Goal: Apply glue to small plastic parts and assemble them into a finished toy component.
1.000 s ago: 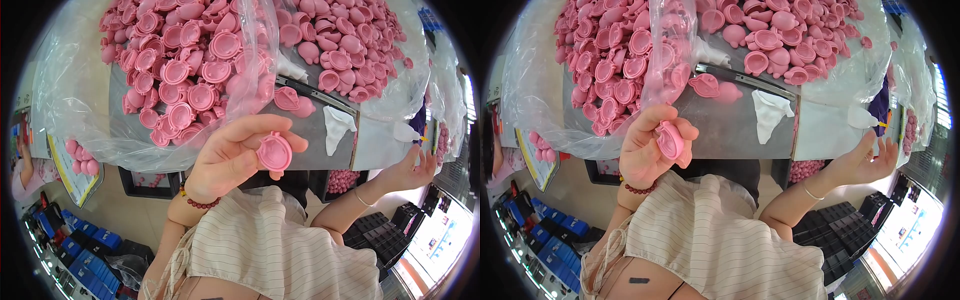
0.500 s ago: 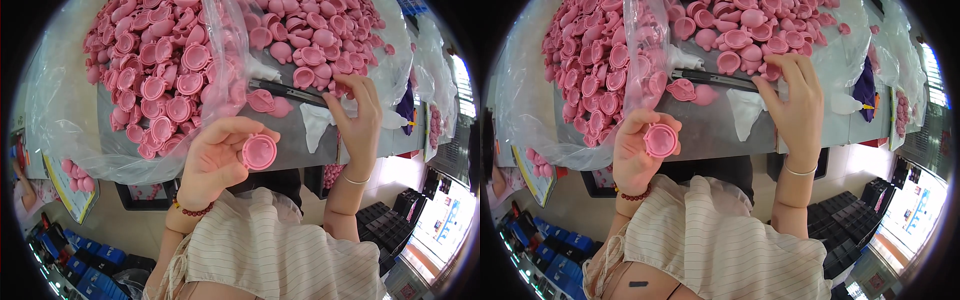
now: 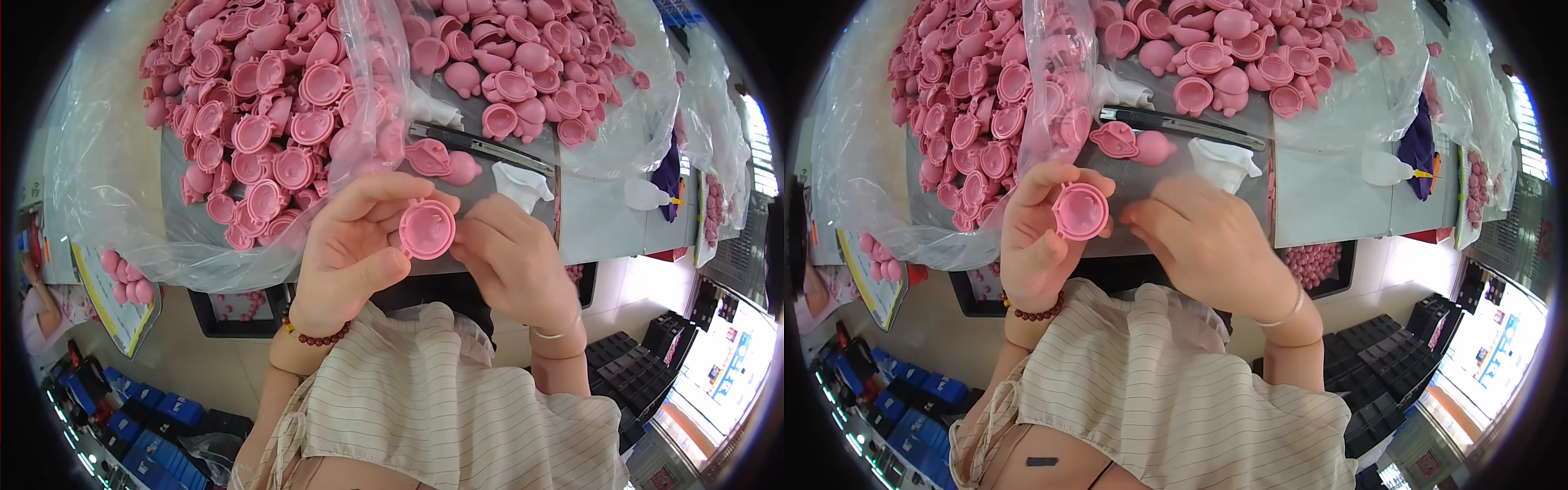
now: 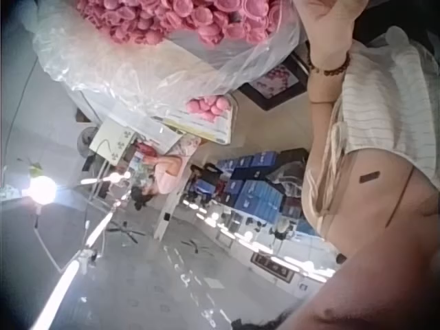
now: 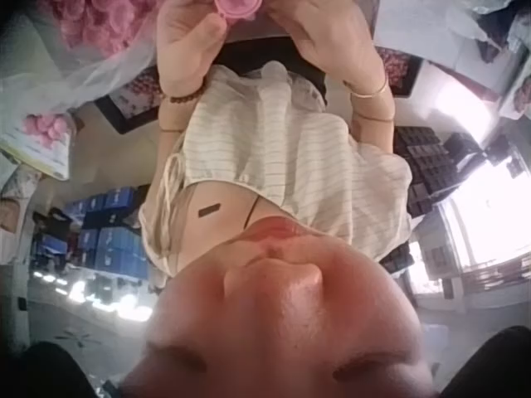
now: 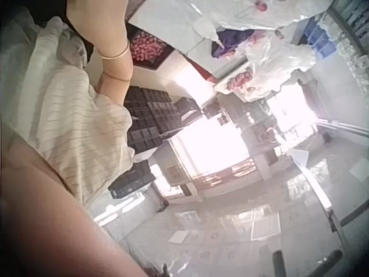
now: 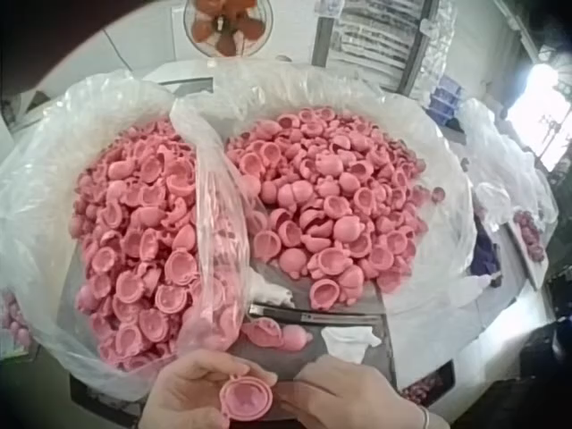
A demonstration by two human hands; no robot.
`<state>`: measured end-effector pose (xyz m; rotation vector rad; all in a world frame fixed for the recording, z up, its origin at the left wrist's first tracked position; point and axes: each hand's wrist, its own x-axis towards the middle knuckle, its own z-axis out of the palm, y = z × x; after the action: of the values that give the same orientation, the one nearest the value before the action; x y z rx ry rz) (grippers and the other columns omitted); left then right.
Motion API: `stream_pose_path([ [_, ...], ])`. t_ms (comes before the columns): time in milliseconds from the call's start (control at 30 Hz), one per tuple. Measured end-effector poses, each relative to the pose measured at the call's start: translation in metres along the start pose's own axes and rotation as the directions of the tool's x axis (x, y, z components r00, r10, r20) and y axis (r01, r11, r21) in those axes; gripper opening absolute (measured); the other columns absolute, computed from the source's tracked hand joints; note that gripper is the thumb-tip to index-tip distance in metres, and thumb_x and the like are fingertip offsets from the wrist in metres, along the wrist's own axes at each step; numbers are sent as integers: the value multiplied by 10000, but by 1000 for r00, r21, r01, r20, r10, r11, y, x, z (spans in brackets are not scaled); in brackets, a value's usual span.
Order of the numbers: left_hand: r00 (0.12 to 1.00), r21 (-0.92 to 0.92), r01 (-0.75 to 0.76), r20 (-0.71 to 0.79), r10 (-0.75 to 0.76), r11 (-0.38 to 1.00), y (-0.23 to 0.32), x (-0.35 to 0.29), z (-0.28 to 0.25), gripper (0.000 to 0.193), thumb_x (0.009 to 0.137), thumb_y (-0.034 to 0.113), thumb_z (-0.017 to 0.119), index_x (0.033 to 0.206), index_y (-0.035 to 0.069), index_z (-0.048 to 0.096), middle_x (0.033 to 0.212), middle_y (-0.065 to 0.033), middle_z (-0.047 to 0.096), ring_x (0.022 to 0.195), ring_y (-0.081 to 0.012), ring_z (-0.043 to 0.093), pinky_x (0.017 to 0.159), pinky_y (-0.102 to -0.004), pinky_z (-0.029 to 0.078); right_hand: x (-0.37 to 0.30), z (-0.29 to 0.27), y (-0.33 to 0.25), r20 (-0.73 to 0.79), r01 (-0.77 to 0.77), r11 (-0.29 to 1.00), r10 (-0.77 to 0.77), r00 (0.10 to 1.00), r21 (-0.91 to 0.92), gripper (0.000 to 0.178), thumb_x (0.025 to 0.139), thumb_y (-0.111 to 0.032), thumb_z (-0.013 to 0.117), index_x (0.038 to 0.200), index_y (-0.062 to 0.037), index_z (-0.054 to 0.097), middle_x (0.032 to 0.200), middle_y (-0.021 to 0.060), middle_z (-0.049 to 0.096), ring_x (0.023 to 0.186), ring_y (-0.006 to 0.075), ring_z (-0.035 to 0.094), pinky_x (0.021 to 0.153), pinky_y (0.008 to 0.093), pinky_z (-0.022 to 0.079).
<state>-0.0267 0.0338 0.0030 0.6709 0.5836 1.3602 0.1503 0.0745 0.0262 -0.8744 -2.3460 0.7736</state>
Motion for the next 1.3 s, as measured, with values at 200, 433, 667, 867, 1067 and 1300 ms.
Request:
stream_pose_path([
  [200, 1000, -1, -12, -20, 12, 1000, 2, -1, 2, 544, 727, 227, 664, 1146, -3, 405, 1090, -200, 492, 856, -186, 539, 699, -280, 456, 8, 3, -8, -183, -66, 986, 37, 982, -155, 294, 605, -52, 672, 881, -41, 571, 831, 66, 522, 698, 239, 511, 602, 321, 432],
  [433, 999, -73, -15, 36, 17, 997, 2, 0, 0, 502, 725, 112, 639, 1148, -16, 400, 1107, -176, 493, 976, -190, 507, 823, -297, 407, 2, 1, -8, -184, -96, 977, 61, 981, -191, 347, 565, -24, 698, 894, -22, 587, 826, 89, 544, 715, 222, 534, 576, 282, 423],
  [667, 988, 194, -110, 125, 87, 975, -3, 0, 4, 440, 694, -88, 610, 1105, -42, 460, 1122, -136, 490, 959, -167, 527, 829, -279, 433, -1, -6, -8, -317, 104, 989, -67, 946, 101, 332, 606, -139, 721, 869, 19, 594, 863, 122, 588, 731, 215, 552, 647, 288, 434],
  [867, 989, 244, -135, 95, 115, 960, -7, -2, 7, 400, 686, -110, 606, 1067, -50, 501, 1100, -135, 498, 903, -161, 547, 767, -268, 471, -4, 4, -1, -351, 111, 988, -68, 934, 105, 337, 609, -182, 724, 858, 8, 599, 852, 118, 598, 740, 220, 553, 651, 289, 437],
  [1067, 989, 279, -122, 110, 94, 953, -8, -3, 5, 404, 672, -96, 628, 1058, -38, 522, 1120, -144, 488, 923, -171, 545, 783, -272, 466, -3, 7, 0, -375, 156, 987, -134, 917, 31, 322, 591, -131, 730, 861, -9, 604, 816, 93, 583, 707, 201, 542, 609, 279, 438],
  [1300, 979, 414, -193, 147, 144, 890, -6, -3, 6, 513, 585, -11, 733, 1050, -50, 521, 1065, -199, 529, 985, -222, 528, 806, -293, 436, -12, 12, -15, -320, 202, 966, -245, 915, -161, 297, 551, 22, 707, 817, -48, 595, 706, 38, 516, 598, 171, 481, 488, 261, 381],
])
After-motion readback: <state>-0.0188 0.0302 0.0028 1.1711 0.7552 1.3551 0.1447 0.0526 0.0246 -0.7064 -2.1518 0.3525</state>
